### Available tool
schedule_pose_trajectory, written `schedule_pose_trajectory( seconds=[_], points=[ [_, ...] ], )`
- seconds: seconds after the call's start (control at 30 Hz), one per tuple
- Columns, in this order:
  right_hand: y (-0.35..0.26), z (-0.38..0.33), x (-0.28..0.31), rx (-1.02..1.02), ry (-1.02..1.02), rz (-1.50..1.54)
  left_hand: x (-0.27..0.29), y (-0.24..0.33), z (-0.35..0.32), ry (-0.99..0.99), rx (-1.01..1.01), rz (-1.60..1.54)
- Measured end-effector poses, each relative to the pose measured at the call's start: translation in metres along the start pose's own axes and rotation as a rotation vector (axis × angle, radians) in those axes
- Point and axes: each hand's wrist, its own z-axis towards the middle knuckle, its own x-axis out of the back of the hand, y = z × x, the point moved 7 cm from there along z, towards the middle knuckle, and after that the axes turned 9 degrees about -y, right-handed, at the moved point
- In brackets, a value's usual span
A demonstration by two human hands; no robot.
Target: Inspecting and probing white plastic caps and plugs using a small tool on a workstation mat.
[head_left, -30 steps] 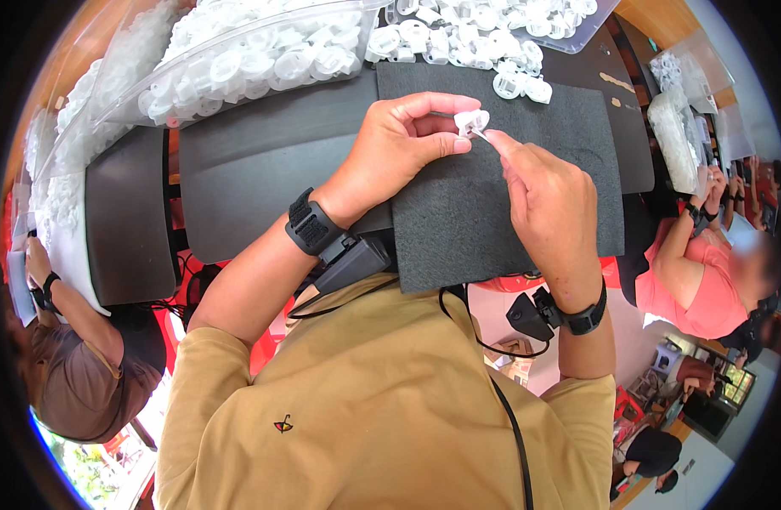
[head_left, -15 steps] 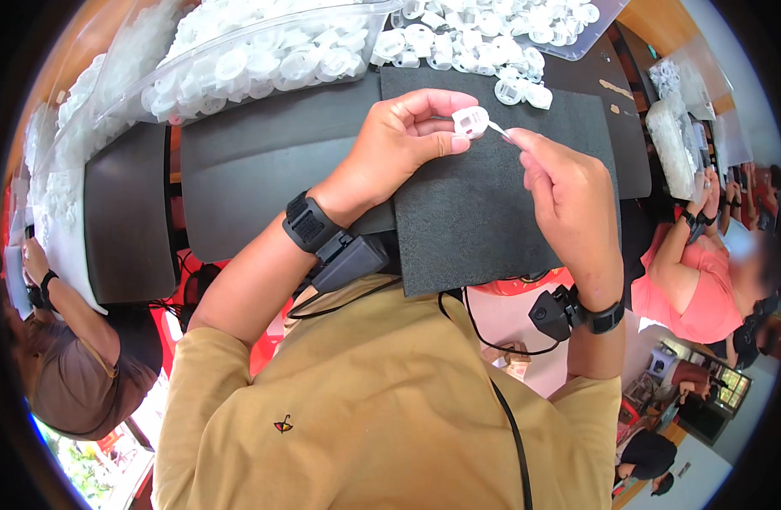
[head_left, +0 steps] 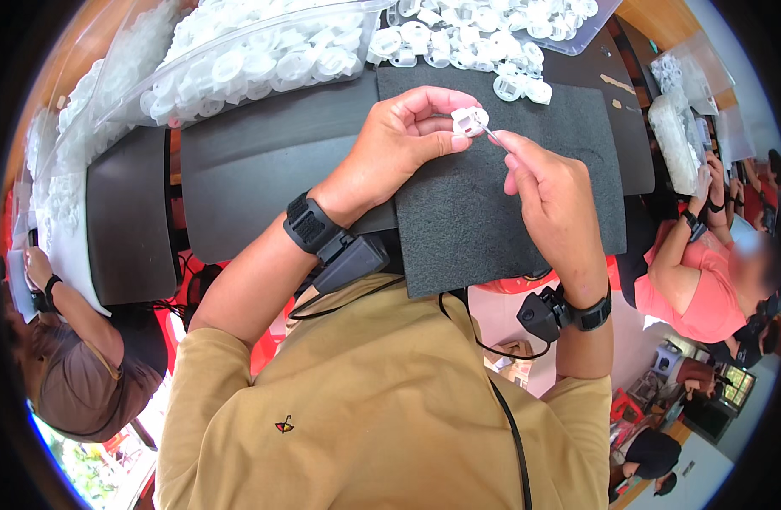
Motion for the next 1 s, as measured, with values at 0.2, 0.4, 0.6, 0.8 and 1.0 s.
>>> schedule_pose_trajectory(
  seconds=[0.2, 0.4, 0.6, 0.8, 1.0],
  points=[
    [-0.002, 0.001, -0.001, 0.015, 0.009, -0.019, -0.002, 0.002, 0.0, -0.004, -0.014, 0.057],
    [-0.005, 0.0, -0.001, 0.036, 0.034, -0.037, -0.001, 0.001, -0.001, 0.0, -0.008, 0.043],
    [-0.006, 0.0, -0.003, 0.043, 0.055, -0.105, -0.002, 0.001, -0.002, 0.005, 0.0, 0.049],
    [-0.011, 0.002, 0.001, 0.055, 0.004, -0.326, -0.005, 0.002, -0.001, 0.006, 0.043, 0.122],
    [-0.006, 0.008, 0.015, 0.189, -0.108, -0.28, -0.007, -0.004, -0.003, -0.03, 0.058, 0.057]
  ],
)
